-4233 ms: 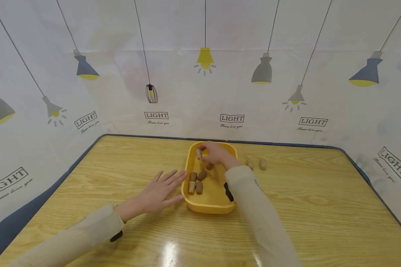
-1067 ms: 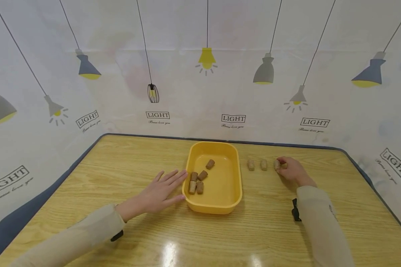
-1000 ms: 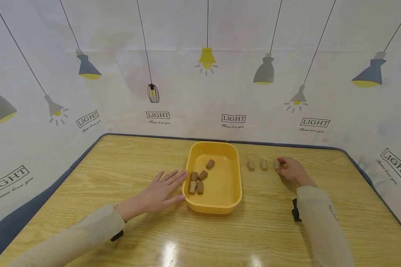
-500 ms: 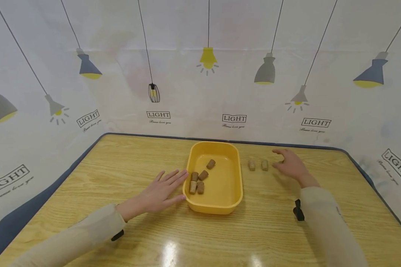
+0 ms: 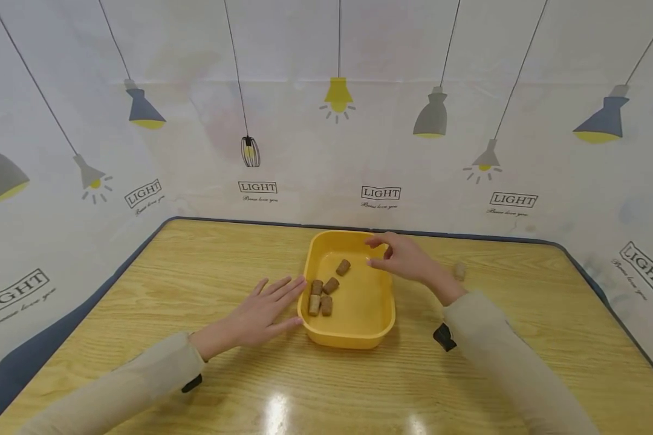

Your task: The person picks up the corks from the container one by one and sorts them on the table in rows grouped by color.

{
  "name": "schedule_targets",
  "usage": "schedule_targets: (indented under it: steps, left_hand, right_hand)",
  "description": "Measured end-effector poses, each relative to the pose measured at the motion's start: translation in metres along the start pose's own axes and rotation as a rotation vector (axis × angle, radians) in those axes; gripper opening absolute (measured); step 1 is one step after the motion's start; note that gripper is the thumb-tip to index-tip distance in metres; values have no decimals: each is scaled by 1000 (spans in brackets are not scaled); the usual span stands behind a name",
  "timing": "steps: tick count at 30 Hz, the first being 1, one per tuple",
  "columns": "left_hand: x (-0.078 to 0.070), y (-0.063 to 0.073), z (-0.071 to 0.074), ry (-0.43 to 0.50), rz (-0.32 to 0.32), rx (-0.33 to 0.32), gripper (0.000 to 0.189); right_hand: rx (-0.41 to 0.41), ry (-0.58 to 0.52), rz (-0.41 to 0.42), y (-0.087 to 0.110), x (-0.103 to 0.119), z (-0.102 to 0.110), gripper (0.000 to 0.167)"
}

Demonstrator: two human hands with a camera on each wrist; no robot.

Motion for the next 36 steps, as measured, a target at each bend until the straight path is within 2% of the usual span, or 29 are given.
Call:
schedule_targets:
  steps: [6,10,15,23,30,36]
  left_hand:
    - [-1,0,1,2,7,10,70]
    - [0,-1,1,3,8,17,70]
    - [0,-1,1,10,10,20,71]
    - [0,-1,1,13,14,20,70]
    - [-1,0,1,24,9,14,69]
    - [1,0,0,31,4,-2,69]
  right_hand:
    - [145,75,44,-18,33,-6,39]
    - [251,87,28,-33,47,-12,42]
    - [406,55,-83,-50,56,-22,43]
    - [615,11,-258,-65,50,-52,40]
    - [708,-33,-339,-64,46,-72,39]
    - [718,-31,-337,-65,42,-83,38]
Point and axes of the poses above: each hand's wrist, its own y-axis away from the middle knuckle, its own z-axis out of the back of the hand, x = y × z, the point moved 3 cm from there along -y, towards the middle knuckle, and after that the axes turned 8 degrees about -z, right-handed, at the moved point
